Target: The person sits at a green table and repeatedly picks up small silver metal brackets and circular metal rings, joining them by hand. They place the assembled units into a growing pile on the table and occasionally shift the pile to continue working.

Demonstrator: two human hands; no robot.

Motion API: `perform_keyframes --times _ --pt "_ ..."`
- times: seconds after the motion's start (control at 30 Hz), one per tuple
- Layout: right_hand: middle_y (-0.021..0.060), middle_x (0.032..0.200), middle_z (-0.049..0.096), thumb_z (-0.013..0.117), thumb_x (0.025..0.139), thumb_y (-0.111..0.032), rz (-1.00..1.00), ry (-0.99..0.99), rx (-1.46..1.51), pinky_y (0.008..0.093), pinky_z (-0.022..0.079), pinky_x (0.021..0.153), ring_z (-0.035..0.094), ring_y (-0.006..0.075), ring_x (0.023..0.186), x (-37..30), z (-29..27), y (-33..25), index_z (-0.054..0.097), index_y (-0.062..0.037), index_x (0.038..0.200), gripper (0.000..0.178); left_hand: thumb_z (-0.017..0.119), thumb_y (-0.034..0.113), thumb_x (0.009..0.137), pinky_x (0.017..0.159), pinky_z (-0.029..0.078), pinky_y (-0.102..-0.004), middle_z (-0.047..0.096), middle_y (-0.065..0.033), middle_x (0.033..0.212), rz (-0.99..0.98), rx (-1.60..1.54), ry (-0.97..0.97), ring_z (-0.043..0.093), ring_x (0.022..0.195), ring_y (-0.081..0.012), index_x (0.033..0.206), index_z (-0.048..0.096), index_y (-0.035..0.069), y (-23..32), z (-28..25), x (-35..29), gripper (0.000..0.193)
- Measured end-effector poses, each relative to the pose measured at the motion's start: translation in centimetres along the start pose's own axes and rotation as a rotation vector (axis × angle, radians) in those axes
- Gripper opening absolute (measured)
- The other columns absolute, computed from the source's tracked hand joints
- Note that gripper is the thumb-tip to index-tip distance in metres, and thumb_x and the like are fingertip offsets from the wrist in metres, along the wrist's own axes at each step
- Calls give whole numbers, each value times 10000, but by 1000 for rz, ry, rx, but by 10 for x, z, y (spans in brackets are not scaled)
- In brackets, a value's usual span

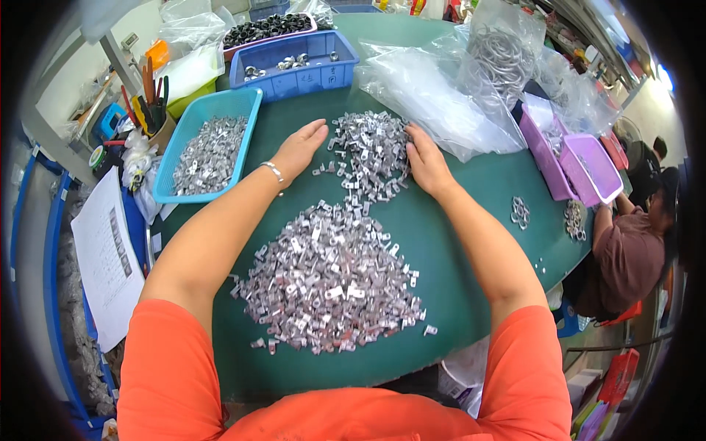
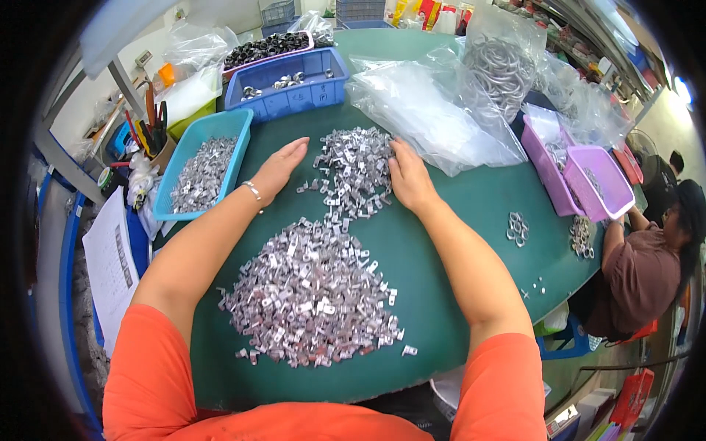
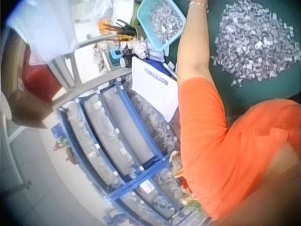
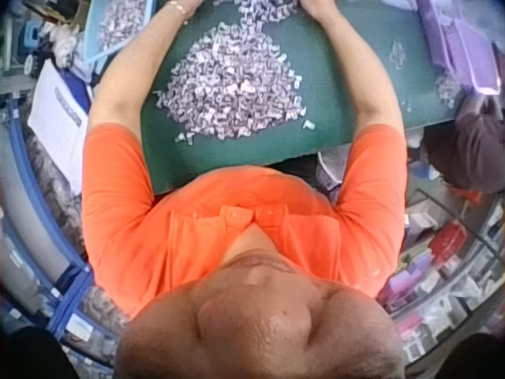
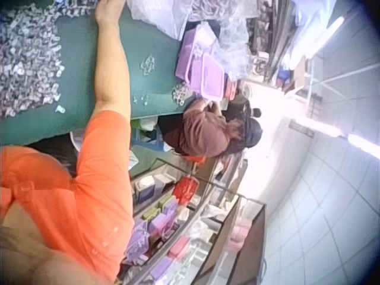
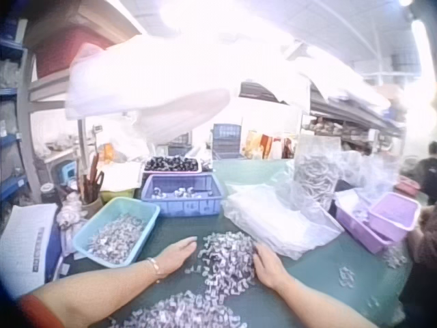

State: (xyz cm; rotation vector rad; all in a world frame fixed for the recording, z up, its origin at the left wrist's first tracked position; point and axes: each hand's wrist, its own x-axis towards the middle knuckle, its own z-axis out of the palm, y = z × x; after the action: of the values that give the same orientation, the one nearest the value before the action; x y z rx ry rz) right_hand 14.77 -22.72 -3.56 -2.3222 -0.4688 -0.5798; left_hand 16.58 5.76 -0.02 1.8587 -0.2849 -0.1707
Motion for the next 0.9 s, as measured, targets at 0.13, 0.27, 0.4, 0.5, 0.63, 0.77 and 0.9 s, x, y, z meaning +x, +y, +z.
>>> perform_keyframes --times 0.13,0.27,0.4,0.5,0.63,0.77,0.9 --pt "208 1277 533 449 932 -195 213 -33 19 363 332 1054 465 343 1230 44 -5 25 499 -20 1274 387 461 415 959 1054 294 -287 457 -108 1388 19 134 58 399 1294 -203 1366 431 38 -9 9 51 556" --pt "150 1324 520 416 972 -323 535 -103 242 300 289 1071 433 248 1270 67 -9 58 487 -10 1305 462 441 431 960 1065 285 -290 445 -103 1406 28 109 58 400 1300 -210 1367 427 35 -20 19 101 568" --pt "154 1324 518 436 965 -376 305 -274 163 299 292 1065 430 255 1272 66 18 46 494 0 1297 505 331 416 971 1069 306 -343 379 -140 1443 141 618 -165 388 1294 -333 1403 364 68 -15 50 125 556" --pt "176 1250 553 492 910 -435 161 -286 219 350 387 983 513 311 1169 60 23 18 552 -44 1238 514 413 301 964 992 378 -274 576 -114 1262 199 99 -251 525 1167 -219 1242 560 21 -25 51 123 421" --pt "136 1152 596 599 877 -320 79 -231 336 326 408 959 548 262 1107 17 24 -7 628 -72 1147 368 422 258 961 987 377 -292 616 -94 1166 188 -29 -438 540 1096 -174 1149 614 -16 -11 36 86 383" --pt "94 1153 609 575 896 -182 201 -277 906 299 377 980 528 194 1115 -24 14 -60 659 -23 1071 251 441 257 956 912 432 -270 631 -89 1060 -75 -333 -516 577 990 -148 1104 629 -7 -1 33 37 357" --pt "73 1168 611 561 891 -134 196 -342 1072 291 370 989 530 181 1113 -45 1 -96 653 -23 1080 238 383 279 985 934 458 -322 616 -133 1115 -309 -608 -580 599 979 -179 1158 579 -48 15 22 2 418"
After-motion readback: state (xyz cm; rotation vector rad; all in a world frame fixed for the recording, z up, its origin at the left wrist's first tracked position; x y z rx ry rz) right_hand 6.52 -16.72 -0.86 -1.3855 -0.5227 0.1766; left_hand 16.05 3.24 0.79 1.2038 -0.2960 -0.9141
